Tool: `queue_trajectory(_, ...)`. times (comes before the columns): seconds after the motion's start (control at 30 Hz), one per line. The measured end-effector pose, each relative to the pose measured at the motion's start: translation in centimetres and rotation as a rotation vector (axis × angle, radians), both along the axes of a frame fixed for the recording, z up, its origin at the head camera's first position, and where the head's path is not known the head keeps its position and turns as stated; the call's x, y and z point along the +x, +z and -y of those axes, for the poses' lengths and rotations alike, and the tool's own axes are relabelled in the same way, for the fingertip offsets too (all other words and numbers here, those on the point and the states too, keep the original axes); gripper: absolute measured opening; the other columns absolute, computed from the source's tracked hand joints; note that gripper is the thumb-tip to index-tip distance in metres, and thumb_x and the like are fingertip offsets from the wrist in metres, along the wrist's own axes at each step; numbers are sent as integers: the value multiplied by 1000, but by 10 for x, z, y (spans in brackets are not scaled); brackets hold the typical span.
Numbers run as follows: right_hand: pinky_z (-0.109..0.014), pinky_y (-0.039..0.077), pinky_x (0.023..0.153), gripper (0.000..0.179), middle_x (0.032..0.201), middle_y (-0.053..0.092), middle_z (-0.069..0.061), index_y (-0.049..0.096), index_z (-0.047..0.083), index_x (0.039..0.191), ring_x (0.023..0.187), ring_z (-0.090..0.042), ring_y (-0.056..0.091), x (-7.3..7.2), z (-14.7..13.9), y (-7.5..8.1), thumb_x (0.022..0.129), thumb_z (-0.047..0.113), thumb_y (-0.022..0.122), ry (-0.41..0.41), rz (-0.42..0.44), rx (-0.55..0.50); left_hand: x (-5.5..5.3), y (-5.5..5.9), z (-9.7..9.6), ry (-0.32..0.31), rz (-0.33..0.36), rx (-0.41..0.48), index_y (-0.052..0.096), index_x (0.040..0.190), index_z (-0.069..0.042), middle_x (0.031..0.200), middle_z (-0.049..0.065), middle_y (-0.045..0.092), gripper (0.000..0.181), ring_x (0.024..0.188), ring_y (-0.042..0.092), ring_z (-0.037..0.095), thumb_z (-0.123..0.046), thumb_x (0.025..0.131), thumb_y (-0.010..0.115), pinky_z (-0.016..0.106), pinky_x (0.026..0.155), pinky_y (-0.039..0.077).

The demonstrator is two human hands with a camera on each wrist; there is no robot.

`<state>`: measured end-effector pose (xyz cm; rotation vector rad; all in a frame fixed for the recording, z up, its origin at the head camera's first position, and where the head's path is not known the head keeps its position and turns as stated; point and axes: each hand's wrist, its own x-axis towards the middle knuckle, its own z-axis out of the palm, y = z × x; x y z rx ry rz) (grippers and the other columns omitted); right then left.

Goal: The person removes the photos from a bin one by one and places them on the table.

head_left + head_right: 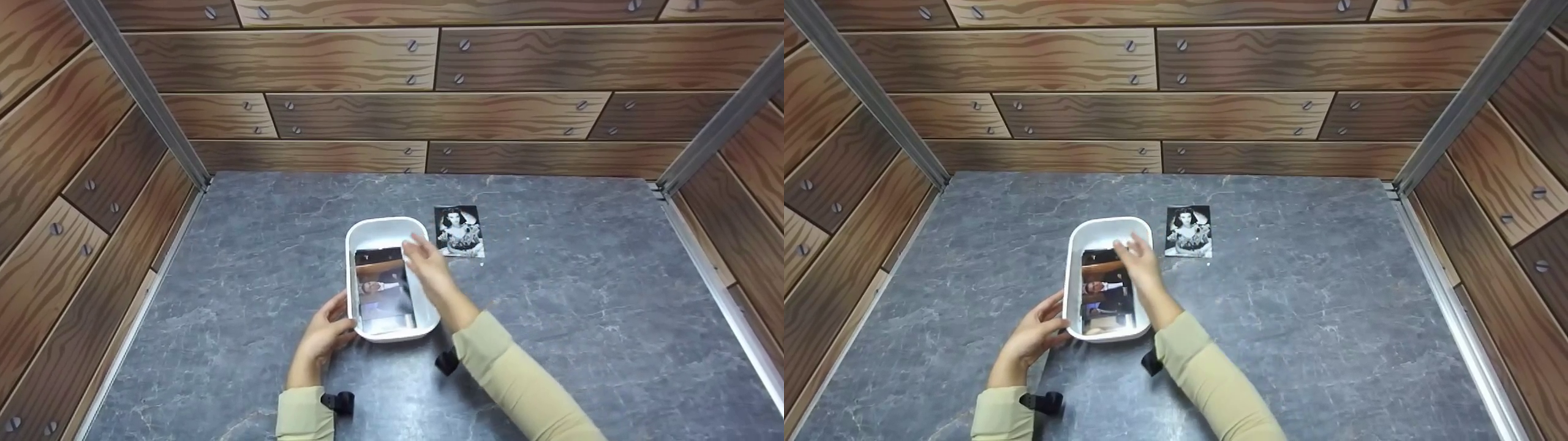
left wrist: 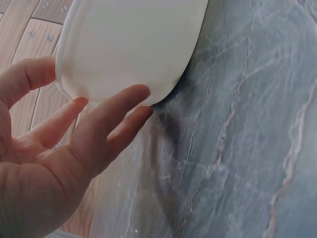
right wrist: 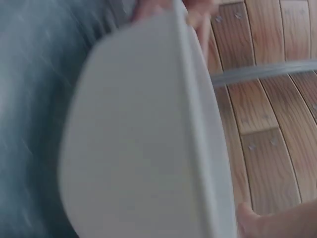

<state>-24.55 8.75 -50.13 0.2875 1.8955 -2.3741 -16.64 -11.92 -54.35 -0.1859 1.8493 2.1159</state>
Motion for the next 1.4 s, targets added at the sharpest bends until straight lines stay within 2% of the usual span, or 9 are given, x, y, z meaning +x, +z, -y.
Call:
queue_trajectory(0.3,-48,25,119,69,149,30,-34,31,-9,146,140,-42,29,3,11,-28,92,22,61,1,106,178,-1,0,0,2,12,-21,30,149,2,150,31,32,74,115,55,27,6,80,57,31,79,58)
queue_trajectory(0.4,-44,30,117,83,151,28,-32,30,-4,147,141,-39,30,-17,11,-70,85,30,72,-10,118,242,-2,0,2,1,13,-33,30,149,2,150,31,32,74,117,54,29,5,80,57,30,78,58)
queue_trajectory(0.5,-40,36,113,93,151,31,-30,29,-3,148,138,-36,35,-50,12,-130,77,31,79,-30,127,323,-3,0,4,-6,3,-24,29,149,3,150,32,32,75,122,51,33,6,80,57,31,78,59)
queue_trajectory(0.63,-46,29,115,94,150,34,-26,30,-3,148,137,-39,33,-73,18,-167,75,31,78,-26,178,466,-4,-1,6,-25,-10,-6,28,149,3,149,32,31,76,127,46,38,7,80,58,33,80,58)
queue_trajectory(0.7,-52,24,115,94,149,35,-25,34,-1,147,136,-42,30,-70,22,-162,72,35,77,-24,192,553,-5,-1,6,-36,-18,-4,27,149,4,150,33,31,76,129,45,40,7,80,58,34,81,58)
queue_trajectory(0.8,-54,20,114,89,146,35,-27,39,4,146,134,-44,28,-46,30,-114,71,34,77,-34,244,627,-4,-2,6,-48,-30,-7,27,149,5,150,34,30,75,130,43,44,7,80,58,35,83,58)
queue_trajectory(0.9,-52,17,116,78,146,32,-30,40,2,145,136,-44,25,-15,37,-57,76,19,71,-43,272,597,-4,-2,6,-47,-31,-10,27,149,5,149,34,30,75,130,43,44,7,80,58,35,82,59)
queue_trajectory(0.97,-51,16,117,74,146,31,-31,41,0,144,137,-44,23,-5,39,-36,77,13,68,-35,275,583,-4,-3,6,-45,-30,-9,27,149,5,149,34,30,76,130,44,44,7,79,58,35,82,59)
queue_trajectory(1.4,-42,33,113,74,147,39,-28,45,-2,142,132,-36,39,-3,28,-38,71,9,64,40,169,649,-3,-2,5,-40,-5,-28,28,149,4,149,34,30,75,123,49,36,7,79,57,32,79,59)
